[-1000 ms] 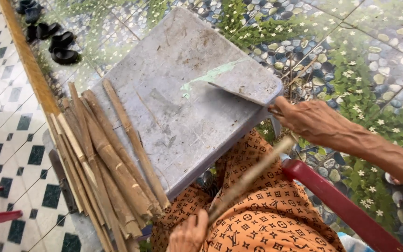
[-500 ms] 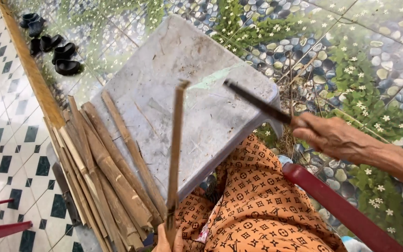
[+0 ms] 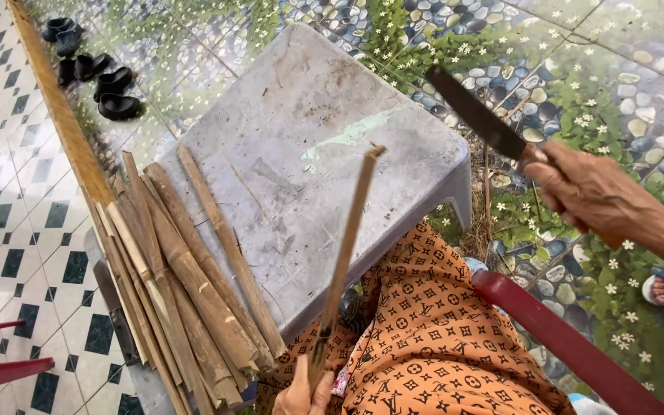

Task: A person is using a large knife to shave and smooth thin strips of bamboo while sitting on a chair.

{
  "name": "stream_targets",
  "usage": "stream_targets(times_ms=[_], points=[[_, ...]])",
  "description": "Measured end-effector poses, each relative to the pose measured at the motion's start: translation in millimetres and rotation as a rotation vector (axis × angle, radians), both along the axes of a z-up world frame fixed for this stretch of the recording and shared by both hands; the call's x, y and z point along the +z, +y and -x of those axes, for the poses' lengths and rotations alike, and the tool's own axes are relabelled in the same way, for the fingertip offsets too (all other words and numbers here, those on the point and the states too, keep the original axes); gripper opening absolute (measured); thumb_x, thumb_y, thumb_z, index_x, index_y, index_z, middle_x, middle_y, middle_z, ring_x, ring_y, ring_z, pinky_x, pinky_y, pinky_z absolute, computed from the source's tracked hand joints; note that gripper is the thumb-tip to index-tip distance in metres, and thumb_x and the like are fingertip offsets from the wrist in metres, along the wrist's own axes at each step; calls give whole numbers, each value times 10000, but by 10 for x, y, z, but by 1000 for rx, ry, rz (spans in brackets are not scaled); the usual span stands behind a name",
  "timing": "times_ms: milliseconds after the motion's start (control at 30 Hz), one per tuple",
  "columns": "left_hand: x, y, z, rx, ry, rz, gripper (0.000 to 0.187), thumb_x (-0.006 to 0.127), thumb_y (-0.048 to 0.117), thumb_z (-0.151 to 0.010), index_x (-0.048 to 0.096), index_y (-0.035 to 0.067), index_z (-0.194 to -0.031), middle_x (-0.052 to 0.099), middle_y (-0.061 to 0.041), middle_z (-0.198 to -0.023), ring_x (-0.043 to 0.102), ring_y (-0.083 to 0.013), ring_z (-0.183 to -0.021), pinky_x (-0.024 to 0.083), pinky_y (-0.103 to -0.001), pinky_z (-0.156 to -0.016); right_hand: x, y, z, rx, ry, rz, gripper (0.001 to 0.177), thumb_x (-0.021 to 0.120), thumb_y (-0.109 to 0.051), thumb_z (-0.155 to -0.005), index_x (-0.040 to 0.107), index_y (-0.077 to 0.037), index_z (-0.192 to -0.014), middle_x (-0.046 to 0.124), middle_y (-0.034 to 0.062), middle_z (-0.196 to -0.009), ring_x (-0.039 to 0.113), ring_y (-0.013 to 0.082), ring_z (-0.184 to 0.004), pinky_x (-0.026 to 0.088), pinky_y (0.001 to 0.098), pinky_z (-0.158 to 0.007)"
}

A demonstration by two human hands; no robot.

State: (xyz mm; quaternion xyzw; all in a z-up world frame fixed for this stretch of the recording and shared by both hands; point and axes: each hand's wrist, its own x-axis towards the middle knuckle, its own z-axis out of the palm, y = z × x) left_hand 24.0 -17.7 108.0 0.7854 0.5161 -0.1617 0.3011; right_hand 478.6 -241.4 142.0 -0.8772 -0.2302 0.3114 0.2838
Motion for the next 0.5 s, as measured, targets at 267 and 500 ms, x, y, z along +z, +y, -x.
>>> stream_targets(times_ms=[267, 500], points=[[117, 17, -292, 9, 85, 106, 394, 498, 667, -897, 635, 401, -1153, 805, 150, -865, 802, -89, -866, 562, -233, -794, -266, 75, 401, 239, -236, 51, 420, 288, -503, -1054, 539, -239, -1264, 503, -20, -619, 442, 125, -436, 439, 275, -354], [395, 16, -414, 179, -136, 373, 389, 620, 468, -938, 765, 223, -1203, 744, 87, -927, 644, -47, -791, 490, -221, -746, -488, 72, 656, 379, -485, 152, 315, 304, -484, -1065, 480, -270, -1214, 603, -67, -795, 441, 88, -484, 422, 236, -407]])
